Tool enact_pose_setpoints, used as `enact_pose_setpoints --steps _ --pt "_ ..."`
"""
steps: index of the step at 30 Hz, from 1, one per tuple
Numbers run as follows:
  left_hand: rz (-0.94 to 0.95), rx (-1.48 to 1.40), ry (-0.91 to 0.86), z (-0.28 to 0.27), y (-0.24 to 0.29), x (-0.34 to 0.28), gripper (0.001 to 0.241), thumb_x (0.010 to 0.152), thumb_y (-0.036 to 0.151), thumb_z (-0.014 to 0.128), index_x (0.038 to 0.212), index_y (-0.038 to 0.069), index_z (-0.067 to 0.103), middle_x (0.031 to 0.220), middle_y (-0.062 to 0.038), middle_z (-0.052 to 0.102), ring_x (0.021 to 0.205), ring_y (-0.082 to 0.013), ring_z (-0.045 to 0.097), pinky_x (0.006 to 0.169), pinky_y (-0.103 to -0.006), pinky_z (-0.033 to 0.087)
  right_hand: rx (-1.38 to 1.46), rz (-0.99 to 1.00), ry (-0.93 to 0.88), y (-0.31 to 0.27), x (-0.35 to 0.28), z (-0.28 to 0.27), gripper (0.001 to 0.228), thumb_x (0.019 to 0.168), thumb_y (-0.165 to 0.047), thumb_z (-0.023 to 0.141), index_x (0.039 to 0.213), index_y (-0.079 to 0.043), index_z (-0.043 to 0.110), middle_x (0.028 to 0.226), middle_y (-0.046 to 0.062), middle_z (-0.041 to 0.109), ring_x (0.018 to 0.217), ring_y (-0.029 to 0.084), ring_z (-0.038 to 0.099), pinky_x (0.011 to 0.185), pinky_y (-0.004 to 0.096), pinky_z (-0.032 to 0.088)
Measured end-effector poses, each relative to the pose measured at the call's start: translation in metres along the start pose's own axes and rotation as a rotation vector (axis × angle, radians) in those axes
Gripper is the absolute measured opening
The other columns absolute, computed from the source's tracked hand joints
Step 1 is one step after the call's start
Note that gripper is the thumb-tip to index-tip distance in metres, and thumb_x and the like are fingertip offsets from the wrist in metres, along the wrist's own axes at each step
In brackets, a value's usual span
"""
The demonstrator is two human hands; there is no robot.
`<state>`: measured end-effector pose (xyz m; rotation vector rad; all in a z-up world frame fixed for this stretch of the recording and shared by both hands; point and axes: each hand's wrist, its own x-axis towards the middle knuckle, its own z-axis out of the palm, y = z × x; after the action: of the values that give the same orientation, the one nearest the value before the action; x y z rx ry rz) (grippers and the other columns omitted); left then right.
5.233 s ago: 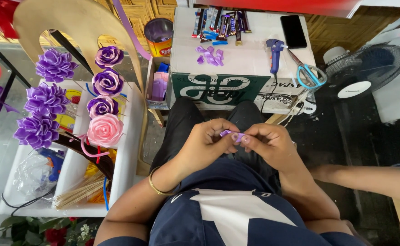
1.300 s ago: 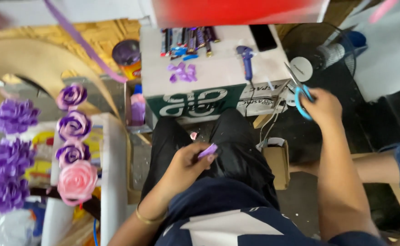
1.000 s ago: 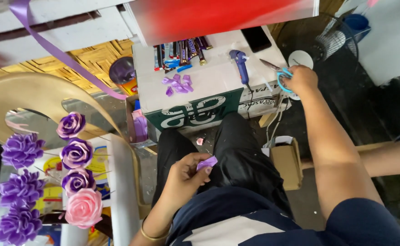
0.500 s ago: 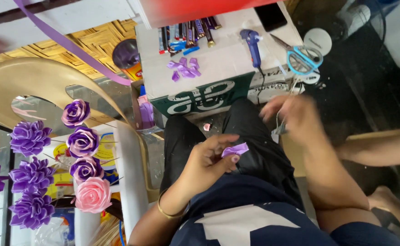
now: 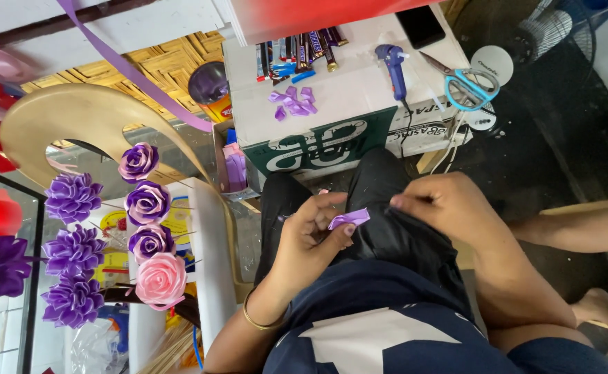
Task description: The person assembles a ribbon flower by cutting small pieces of purple ribbon, applying hot glue to them, and folding them into petal shapes.
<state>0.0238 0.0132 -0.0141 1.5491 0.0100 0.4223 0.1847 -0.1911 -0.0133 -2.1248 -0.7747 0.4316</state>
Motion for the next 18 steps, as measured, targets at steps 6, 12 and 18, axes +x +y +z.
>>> enact_pose_setpoints --steps 6,12,18 --pt "-0.005 0.048 -0.017 0.003 -0.002 0.001 0.033 0.086 -0.007 0.074 0.118 -0.006 0.067 0.080 -0.014 0.074 0.065 -0.0182 0.074 0.057 -0.0277 0.062 0.310 -0.469 -0.167 -0.012 -0.001 0.002 0.052 0.089 -0.024 0.073 0.137 -0.004 0.066 0.146 0.019 0.063 0.136 0.040 0.055 0.116 0.059 0.032" --pt "-0.011 0.109 -0.036 0.004 -0.004 0.001 0.034 0.084 -0.009 0.073 0.117 -0.004 0.066 0.083 -0.015 0.075 0.064 -0.0202 0.074 0.055 -0.0288 0.061 0.432 -0.396 -0.075 -0.016 0.003 0.036 0.013 0.079 -0.012 0.088 0.090 -0.008 0.084 0.076 0.003 0.080 0.076 0.014 0.077 0.074 0.029 0.060" --pt "-0.219 -0.210 0.071 -0.018 -0.069 -0.010 0.031 0.090 -0.006 0.068 0.121 -0.007 0.064 0.090 -0.018 0.074 0.067 -0.0205 0.073 0.060 -0.0312 0.065 0.360 -0.326 -0.060 0.015 0.027 0.062 0.009 0.078 -0.011 0.089 0.085 -0.009 0.084 0.076 0.006 0.083 0.077 0.017 0.080 0.077 0.033 0.061"
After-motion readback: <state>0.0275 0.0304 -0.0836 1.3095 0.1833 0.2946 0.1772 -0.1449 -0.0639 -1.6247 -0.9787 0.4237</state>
